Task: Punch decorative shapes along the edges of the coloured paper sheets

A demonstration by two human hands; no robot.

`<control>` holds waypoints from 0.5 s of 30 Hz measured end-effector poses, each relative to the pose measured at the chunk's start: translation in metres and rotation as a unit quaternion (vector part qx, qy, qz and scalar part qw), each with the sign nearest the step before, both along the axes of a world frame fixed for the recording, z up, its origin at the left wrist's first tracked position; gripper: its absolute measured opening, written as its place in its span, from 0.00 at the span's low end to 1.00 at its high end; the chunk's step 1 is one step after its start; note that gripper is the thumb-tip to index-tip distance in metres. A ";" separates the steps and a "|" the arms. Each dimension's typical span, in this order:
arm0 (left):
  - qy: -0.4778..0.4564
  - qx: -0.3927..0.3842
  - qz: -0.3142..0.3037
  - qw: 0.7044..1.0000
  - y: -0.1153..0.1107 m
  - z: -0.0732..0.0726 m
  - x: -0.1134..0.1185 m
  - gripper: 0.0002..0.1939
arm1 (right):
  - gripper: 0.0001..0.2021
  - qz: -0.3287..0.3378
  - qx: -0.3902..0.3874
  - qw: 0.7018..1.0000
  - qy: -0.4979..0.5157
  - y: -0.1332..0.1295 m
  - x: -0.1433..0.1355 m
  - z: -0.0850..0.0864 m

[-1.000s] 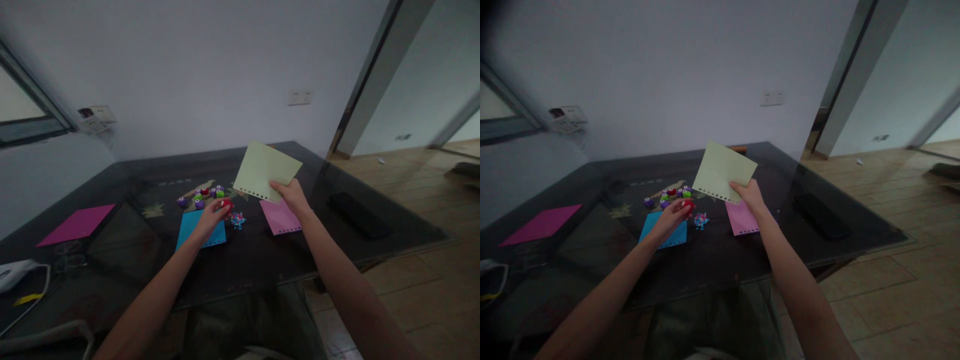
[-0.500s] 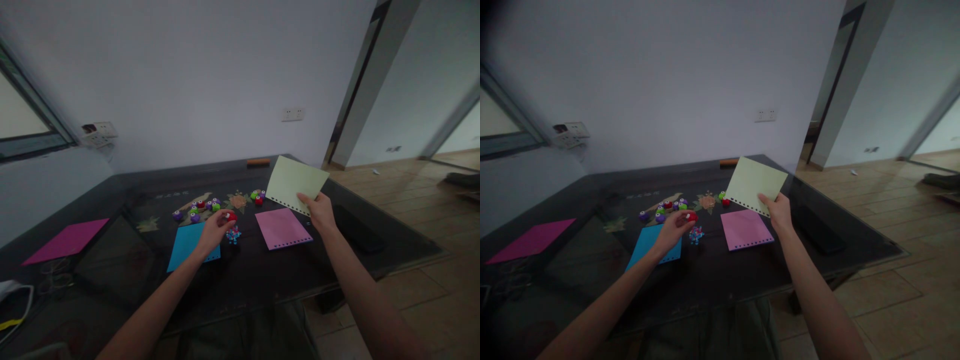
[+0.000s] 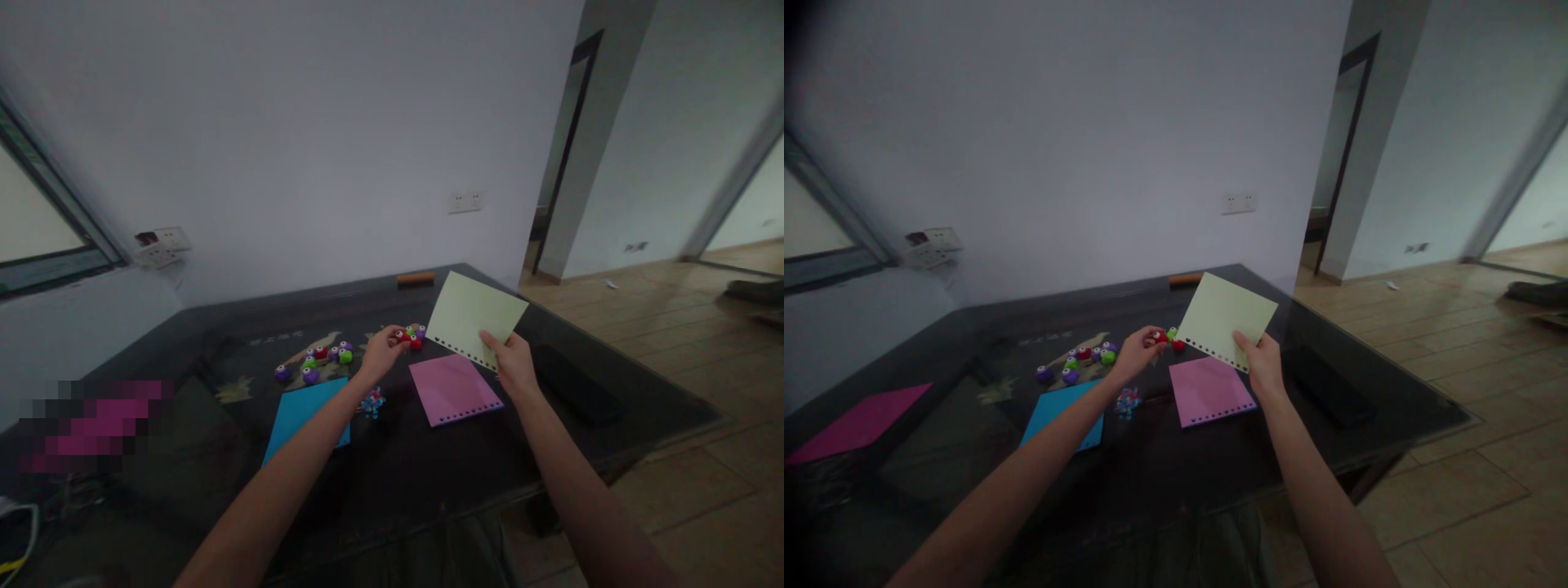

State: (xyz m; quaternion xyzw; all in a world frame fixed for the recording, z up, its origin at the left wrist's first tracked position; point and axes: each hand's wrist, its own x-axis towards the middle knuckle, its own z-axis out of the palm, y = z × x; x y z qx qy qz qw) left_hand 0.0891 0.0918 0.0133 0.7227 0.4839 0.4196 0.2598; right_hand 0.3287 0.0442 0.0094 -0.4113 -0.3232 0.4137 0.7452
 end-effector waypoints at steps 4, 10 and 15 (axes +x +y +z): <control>0.036 0.029 0.038 0.998 0.036 0.001 0.013 0.12 | 0.17 -0.003 0.016 1.000 0.012 -0.001 0.001 0.003; 0.053 0.014 0.069 0.996 0.071 0.000 0.040 0.11 | 0.16 -0.013 0.009 1.000 0.018 0.000 0.002 0.006; 0.036 -0.011 0.034 0.999 0.084 0.001 0.055 0.10 | 0.16 -0.005 0.006 1.000 0.014 0.000 0.001 0.008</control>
